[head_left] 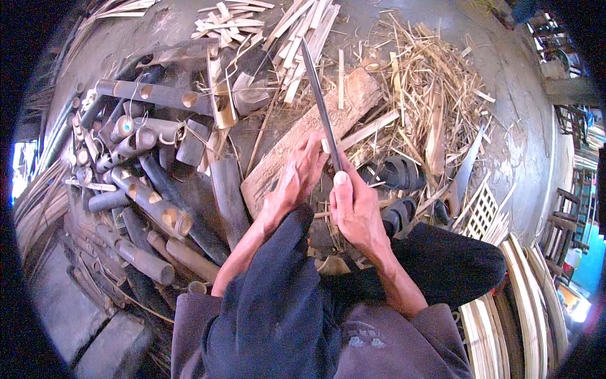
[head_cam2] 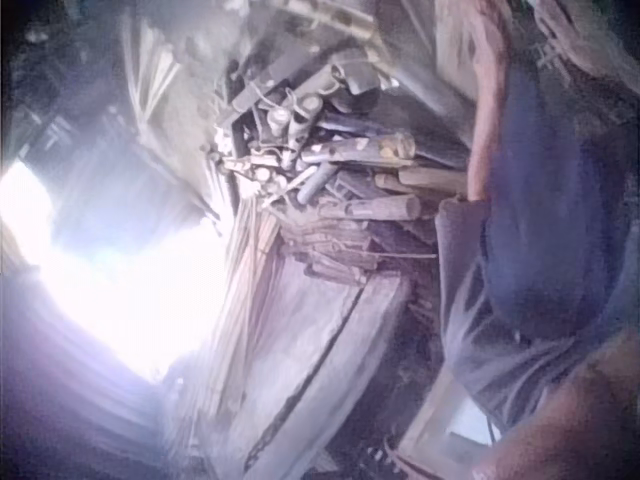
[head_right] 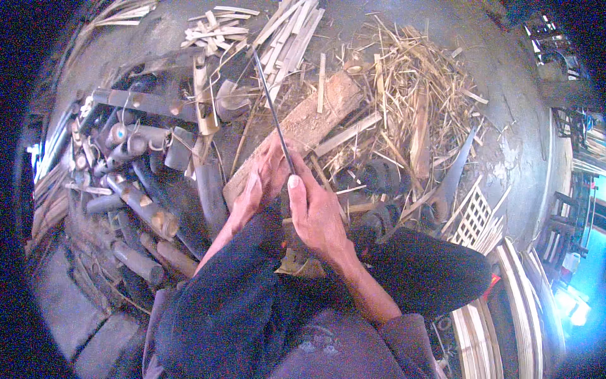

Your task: The person sits on the floor and uses a knife to split a piece of bamboo into thin strips. The person repeatedly positions the bamboo, slices it, and separates the resulting strips.

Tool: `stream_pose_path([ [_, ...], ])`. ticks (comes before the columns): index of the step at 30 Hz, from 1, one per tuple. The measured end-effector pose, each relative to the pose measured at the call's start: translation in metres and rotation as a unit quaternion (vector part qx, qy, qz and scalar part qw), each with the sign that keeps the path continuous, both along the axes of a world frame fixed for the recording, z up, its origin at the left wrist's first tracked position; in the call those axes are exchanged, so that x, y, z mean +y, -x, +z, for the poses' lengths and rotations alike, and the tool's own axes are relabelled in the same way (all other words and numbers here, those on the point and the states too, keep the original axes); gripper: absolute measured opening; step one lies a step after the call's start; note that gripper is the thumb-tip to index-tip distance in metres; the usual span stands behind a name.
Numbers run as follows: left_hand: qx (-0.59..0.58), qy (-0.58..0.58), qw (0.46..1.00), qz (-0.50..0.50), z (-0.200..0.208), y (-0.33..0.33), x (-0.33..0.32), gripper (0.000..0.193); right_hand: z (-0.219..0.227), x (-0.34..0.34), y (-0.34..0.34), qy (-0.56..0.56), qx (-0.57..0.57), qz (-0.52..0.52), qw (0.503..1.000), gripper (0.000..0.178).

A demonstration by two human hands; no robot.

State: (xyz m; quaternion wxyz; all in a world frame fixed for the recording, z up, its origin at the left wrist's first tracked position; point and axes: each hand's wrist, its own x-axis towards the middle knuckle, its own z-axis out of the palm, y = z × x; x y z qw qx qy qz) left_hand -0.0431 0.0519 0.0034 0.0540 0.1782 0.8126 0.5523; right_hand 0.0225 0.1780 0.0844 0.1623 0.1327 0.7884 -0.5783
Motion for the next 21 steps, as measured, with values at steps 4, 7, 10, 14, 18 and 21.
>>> stream_pose_path([
  [4,0.026,0.037,0.999,0.022,-0.047,-0.004,0.003,0.014,-0.023,-0.005,-0.009,0.002,0.048,-0.007,0.999,0.045],
  [7,0.013,-0.013,1.0,0.016,-0.009,-0.009,0.004,0.02,-0.017,0.0,-0.012,0.012,0.067,-0.014,0.998,0.046],
  [10,0.06,-0.036,0.998,-0.007,-0.003,-0.01,-0.007,0.047,-0.031,-0.003,-0.019,-0.002,0.072,-0.009,0.997,0.045],
  [14,0.026,0.15,0.988,-0.006,-0.076,-0.025,-0.023,0.071,-0.033,-0.002,-0.003,-0.028,0.092,0.021,0.995,0.044],
  [18,-0.113,0.148,0.982,0.019,-0.042,-0.033,-0.047,0.057,0.001,0.002,-0.007,-0.014,0.025,0.037,0.999,0.048],
  [21,-0.034,0.175,0.983,0.031,-0.04,-0.032,-0.05,0.048,-0.057,0.003,0.0,-0.039,0.025,0.027,0.999,0.051],
])
